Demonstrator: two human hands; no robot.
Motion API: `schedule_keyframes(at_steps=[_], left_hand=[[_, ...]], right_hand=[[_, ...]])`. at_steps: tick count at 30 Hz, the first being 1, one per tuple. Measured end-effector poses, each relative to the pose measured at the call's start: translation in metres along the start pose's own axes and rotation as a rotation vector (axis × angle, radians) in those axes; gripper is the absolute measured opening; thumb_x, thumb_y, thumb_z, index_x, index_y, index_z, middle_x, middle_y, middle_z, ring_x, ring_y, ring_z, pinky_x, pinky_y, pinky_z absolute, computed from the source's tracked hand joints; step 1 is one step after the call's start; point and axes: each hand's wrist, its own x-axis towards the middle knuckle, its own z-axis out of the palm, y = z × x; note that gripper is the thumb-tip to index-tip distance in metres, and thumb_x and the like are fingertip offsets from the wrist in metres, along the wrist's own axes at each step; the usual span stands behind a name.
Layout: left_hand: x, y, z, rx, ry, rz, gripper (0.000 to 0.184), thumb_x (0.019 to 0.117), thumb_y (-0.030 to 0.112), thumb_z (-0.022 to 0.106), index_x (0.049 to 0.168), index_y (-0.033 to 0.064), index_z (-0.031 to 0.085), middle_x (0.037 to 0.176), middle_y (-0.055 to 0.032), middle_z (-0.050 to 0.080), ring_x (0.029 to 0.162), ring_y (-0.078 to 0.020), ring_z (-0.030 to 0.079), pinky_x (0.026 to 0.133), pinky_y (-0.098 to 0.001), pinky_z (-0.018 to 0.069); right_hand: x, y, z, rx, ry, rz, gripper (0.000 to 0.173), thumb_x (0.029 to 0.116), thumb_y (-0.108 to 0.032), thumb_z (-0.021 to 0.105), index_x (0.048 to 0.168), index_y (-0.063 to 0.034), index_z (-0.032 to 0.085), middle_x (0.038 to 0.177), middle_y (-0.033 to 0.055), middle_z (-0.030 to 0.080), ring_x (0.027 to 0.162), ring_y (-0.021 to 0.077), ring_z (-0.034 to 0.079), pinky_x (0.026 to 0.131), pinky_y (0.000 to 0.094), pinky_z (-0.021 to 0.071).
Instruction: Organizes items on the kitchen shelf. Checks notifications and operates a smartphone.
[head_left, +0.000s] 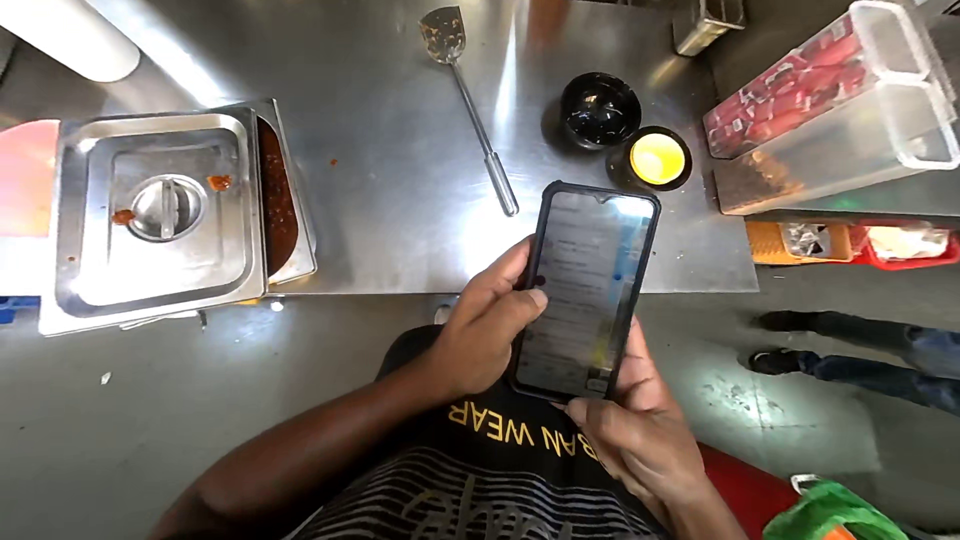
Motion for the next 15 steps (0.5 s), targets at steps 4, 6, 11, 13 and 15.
schedule_keyframes(at_steps=[4, 6, 11, 13, 15], left_hand=[[-0.001, 0.002, 0.000, -0.013, -0.039, 0.035, 0.055, 0.0974, 0.005, 0.035, 0.152, 0.0013, 0.036, 0.128, -0.0082, 0.062, 0.109, -0.0101, 0.064, 0.092, -0.0278, 0.0564], [-0.001, 0.003, 0.001, -0.021, -0.050, 0.041, 0.056, 0.0975, 0.004, 0.036, 0.153, 0.0007, 0.035, 0.129, -0.0081, 0.061, 0.111, -0.0098, 0.064, 0.093, -0.0277, 0.0561], [0.000, 0.001, -0.001, -0.014, -0.074, 0.059, 0.056, 0.0992, 0.007, 0.036, 0.154, -0.0008, 0.033, 0.133, -0.0093, 0.060, 0.114, -0.0114, 0.063, 0.096, -0.0298, 0.0559], [0.001, 0.001, -0.001, -0.013, -0.068, 0.053, 0.055, 0.0995, 0.009, 0.035, 0.154, 0.0002, 0.035, 0.131, -0.0090, 0.061, 0.113, -0.0116, 0.064, 0.095, -0.0298, 0.0566], [0.001, 0.000, -0.002, -0.012, -0.075, 0.054, 0.053, 0.1006, 0.009, 0.033, 0.153, 0.0003, 0.036, 0.130, -0.0092, 0.061, 0.112, -0.0117, 0.064, 0.095, -0.0298, 0.0564]], right_hand=[[0.003, -0.003, 0.010, -0.169, 0.127, -0.028, 0.085, 0.0819, 0.005, 0.077, 0.152, -0.0224, 0.038, 0.129, 0.0075, 0.066, 0.113, 0.0186, 0.069, 0.097, 0.0360, 0.0596], [0.003, -0.003, 0.013, -0.229, 0.191, -0.037, 0.082, 0.0813, 0.000, 0.081, 0.150, -0.0215, 0.042, 0.126, 0.0078, 0.067, 0.111, 0.0187, 0.070, 0.095, 0.0353, 0.0606], [0.004, -0.001, 0.014, -0.248, 0.254, -0.050, 0.079, 0.0809, 0.000, 0.081, 0.148, -0.0199, 0.045, 0.124, 0.0105, 0.068, 0.109, 0.0204, 0.071, 0.092, 0.0366, 0.0619], [0.004, -0.001, 0.013, -0.199, 0.226, -0.060, 0.079, 0.0830, -0.002, 0.080, 0.150, -0.0197, 0.043, 0.126, 0.0111, 0.067, 0.110, 0.0207, 0.070, 0.094, 0.0376, 0.0611], [0.004, -0.001, 0.013, -0.137, 0.226, -0.065, 0.073, 0.0861, -0.004, 0.077, 0.150, -0.0207, 0.045, 0.127, 0.0107, 0.067, 0.111, 0.0203, 0.070, 0.094, 0.0390, 0.0608]])
